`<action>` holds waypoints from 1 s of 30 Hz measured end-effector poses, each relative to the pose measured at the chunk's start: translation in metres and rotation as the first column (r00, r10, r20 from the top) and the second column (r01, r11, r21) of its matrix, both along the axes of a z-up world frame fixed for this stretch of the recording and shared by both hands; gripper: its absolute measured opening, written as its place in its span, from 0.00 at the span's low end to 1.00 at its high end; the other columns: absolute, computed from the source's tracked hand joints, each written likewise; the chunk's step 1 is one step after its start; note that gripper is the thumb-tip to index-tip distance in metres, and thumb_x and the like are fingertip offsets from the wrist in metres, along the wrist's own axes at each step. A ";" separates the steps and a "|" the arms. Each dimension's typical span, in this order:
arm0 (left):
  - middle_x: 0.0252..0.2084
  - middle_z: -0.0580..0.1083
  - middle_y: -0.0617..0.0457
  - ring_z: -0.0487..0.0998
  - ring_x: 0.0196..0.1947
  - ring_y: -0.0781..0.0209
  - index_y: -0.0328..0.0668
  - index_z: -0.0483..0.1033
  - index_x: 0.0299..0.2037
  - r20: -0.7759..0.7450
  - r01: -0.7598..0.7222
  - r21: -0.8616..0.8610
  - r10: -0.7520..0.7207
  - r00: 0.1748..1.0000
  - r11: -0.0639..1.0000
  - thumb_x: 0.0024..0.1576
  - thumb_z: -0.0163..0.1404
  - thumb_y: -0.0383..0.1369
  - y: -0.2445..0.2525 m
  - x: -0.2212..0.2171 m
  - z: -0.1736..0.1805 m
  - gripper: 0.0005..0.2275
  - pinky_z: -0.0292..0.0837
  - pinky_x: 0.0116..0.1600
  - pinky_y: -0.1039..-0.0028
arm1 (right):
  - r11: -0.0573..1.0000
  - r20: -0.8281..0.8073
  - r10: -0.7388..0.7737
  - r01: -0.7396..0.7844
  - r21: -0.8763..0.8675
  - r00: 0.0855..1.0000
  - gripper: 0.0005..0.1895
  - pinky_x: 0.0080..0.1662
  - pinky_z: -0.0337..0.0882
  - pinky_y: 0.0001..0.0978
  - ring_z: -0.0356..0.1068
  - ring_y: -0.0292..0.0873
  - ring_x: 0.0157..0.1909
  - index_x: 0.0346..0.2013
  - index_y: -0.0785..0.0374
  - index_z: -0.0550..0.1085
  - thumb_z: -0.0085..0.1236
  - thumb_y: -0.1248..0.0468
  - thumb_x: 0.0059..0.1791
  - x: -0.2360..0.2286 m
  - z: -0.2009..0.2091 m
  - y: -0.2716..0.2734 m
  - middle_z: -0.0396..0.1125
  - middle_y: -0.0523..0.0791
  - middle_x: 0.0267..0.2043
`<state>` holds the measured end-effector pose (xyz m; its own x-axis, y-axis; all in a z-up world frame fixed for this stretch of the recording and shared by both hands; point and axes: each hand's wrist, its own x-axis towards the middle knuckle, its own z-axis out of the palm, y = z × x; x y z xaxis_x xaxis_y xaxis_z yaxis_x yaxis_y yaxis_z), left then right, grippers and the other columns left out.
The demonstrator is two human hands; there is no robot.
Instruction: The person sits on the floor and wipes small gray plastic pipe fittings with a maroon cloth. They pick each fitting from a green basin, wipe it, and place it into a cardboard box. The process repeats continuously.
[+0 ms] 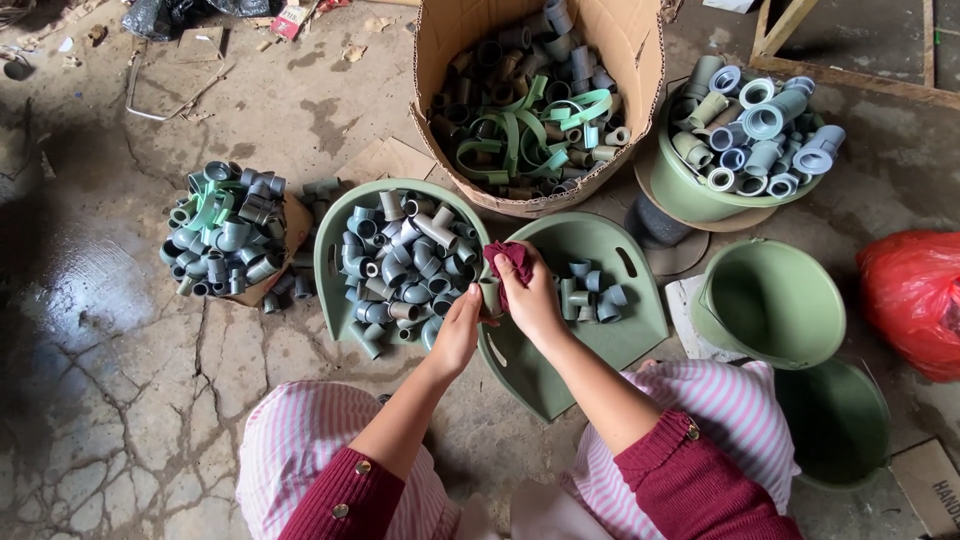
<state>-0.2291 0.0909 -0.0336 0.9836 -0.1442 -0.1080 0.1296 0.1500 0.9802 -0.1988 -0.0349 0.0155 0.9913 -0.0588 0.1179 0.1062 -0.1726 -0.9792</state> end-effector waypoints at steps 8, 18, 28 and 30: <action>0.29 0.71 0.45 0.75 0.28 0.57 0.33 0.70 0.37 -0.119 -0.057 -0.056 0.050 0.992 0.997 0.53 0.46 0.39 -0.011 0.007 0.050 0.13 0.69 0.34 0.74 | 0.999 0.286 -0.014 0.022 -0.025 0.958 0.22 0.58 0.48 0.44 0.52 0.53 0.56 0.56 0.61 0.49 0.38 0.61 0.49 -0.016 0.039 -0.006 0.52 0.54 0.53; 0.27 0.67 0.52 0.66 0.33 0.65 0.40 0.69 0.36 -0.003 -0.385 0.172 0.391 0.920 0.907 0.58 0.38 0.39 0.007 0.022 0.031 0.11 0.64 0.42 0.74 | 0.944 0.438 0.278 -0.159 -0.290 0.855 0.19 0.54 0.55 0.44 0.55 0.57 0.53 0.49 0.71 0.60 0.47 0.66 0.45 -0.051 0.009 0.022 0.54 0.57 0.50; 0.17 0.52 0.62 0.51 0.15 0.73 0.41 0.64 0.28 -0.200 -0.344 -0.124 0.316 0.927 0.931 0.59 0.32 0.39 -0.008 0.015 0.057 0.13 0.43 0.19 0.87 | 0.998 0.276 -0.055 0.059 -0.006 0.960 0.20 0.54 0.54 0.44 0.57 0.53 0.51 0.52 0.68 0.55 0.42 0.65 0.48 -0.045 0.013 0.017 0.55 0.56 0.47; 0.21 0.63 0.55 0.61 0.25 0.65 0.40 0.68 0.26 0.020 -0.410 0.169 0.413 0.910 0.896 0.58 0.35 0.36 -0.003 0.015 0.043 0.13 0.59 0.30 0.79 | 0.982 0.411 0.110 -0.035 -0.184 0.905 0.23 0.52 0.57 0.42 0.59 0.53 0.50 0.50 0.68 0.60 0.50 0.71 0.41 -0.051 0.006 0.023 0.56 0.52 0.46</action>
<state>-0.2139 0.0882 0.0099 0.9491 0.2947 -0.1112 0.1075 0.0287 0.9938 -0.2497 -0.0119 0.0219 0.8490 0.0689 0.5238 0.5177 -0.3070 -0.7986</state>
